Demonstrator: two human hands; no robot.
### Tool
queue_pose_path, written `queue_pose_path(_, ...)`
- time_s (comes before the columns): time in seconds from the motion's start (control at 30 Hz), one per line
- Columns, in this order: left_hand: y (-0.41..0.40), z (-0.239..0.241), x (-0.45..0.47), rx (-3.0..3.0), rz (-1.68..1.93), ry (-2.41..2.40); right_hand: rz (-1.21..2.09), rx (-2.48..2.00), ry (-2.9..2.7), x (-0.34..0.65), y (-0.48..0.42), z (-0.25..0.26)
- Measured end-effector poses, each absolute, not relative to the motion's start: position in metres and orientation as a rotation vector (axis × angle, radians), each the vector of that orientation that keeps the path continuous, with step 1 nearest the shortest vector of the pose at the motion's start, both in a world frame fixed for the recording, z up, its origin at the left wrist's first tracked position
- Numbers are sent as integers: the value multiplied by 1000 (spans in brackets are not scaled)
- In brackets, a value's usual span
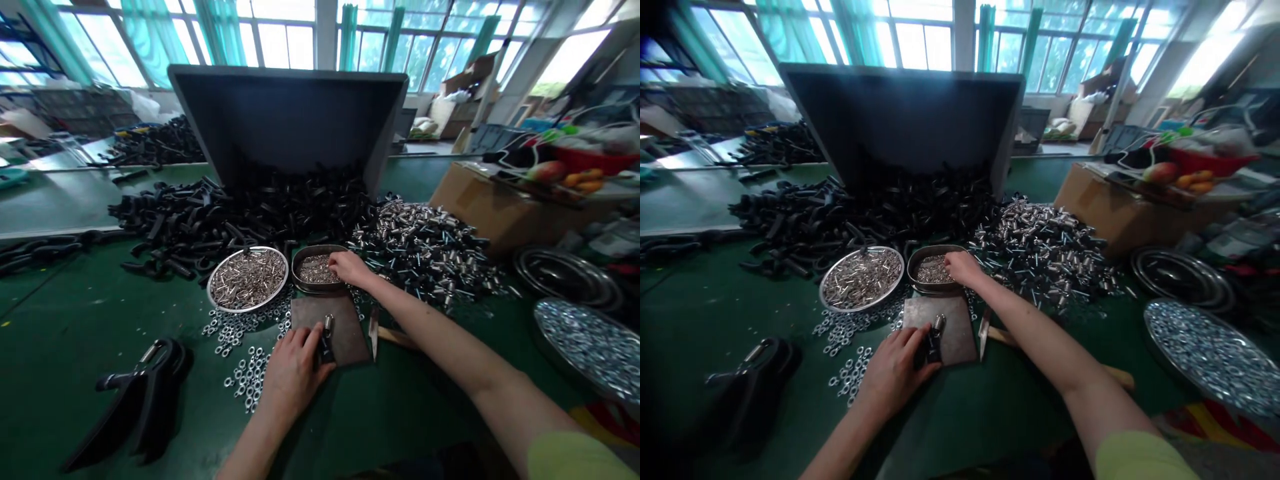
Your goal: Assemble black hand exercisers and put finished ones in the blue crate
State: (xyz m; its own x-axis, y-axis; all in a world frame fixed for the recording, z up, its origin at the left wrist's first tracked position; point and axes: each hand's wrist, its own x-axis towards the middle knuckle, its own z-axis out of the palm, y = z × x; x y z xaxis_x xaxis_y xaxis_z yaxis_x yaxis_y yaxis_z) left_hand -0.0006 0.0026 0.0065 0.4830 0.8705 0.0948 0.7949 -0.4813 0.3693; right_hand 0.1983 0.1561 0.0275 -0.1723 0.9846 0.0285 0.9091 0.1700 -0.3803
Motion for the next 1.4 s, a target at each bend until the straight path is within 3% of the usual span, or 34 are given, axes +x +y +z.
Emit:
queue_pose_path(0.17, 5, 10, -1, 2012, 685, 1399, 546, -1637, -1965, 196, 123, 43)
queue_pose_path(0.37, 2, 21, -3, 575, 959, 1114, 1012, -1295, -1635, 185, 46, 43)
queue_pose_path(0.63, -6, 31, 3, 84, 970, 727, 884, -1140, -1721, 164, 17, 33)
queue_pose_path(0.93, -1, 23, -9, 570, 867, 836, 756, -1147, -2029, 177, 29, 31)
queue_pose_path(1.13, 21, 21, -13, 1456, 696, 1048, -372, -774, -2663, 195, 49, 16)
queue_pose_path(1.2, 19, 18, -9, 1819, 618, 1162, -563, -653, -2718, 195, 51, 10)
queue_pose_path(1.4, -3, 6, 1, 2388, 499, 1346, -492, -848, -2751, 205, 31, 16)
